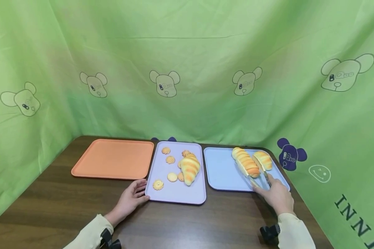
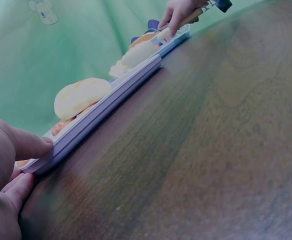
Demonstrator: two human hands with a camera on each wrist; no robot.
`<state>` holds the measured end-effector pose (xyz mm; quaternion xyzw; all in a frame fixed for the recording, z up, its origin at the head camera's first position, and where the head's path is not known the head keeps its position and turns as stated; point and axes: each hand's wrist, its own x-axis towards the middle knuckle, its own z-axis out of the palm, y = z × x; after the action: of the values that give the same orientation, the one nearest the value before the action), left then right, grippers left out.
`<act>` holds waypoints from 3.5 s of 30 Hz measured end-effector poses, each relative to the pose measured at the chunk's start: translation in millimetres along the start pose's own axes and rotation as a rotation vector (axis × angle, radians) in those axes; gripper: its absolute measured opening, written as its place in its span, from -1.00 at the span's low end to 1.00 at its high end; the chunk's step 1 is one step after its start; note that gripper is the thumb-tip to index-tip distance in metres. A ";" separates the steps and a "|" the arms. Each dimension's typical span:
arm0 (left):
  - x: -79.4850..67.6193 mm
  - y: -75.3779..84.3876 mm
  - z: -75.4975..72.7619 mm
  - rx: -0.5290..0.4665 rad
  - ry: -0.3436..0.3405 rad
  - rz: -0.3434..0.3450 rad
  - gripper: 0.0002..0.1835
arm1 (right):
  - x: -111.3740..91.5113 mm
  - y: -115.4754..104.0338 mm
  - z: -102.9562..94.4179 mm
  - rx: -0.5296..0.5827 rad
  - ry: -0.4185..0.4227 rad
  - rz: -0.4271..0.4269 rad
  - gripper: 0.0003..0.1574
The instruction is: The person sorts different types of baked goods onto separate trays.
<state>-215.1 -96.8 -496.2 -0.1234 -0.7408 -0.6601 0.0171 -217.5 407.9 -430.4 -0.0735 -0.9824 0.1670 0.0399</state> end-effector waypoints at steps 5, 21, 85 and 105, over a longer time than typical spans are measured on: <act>0.8 -0.4 0.3 0.012 0.003 -0.006 -0.37 | -2.0 -2.4 0.7 -0.006 0.064 -0.022 0.28; 1.5 -1.0 0.7 0.010 0.012 -0.024 -0.37 | -17.0 -50.8 4.9 0.003 0.162 -0.160 0.21; 2.1 0.6 0.2 0.006 0.015 -0.016 -0.36 | -29.2 -143.2 53.8 0.137 -0.022 -0.311 0.30; -1.3 2.9 2.1 -0.018 0.022 0.002 -0.38 | -30.3 -143.0 60.8 0.101 -0.022 -0.317 0.20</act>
<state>-212.9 -94.7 -493.9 -0.1167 -0.7346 -0.6679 0.0249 -212.6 250.0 -441.5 0.0862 -0.9724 0.2085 0.0586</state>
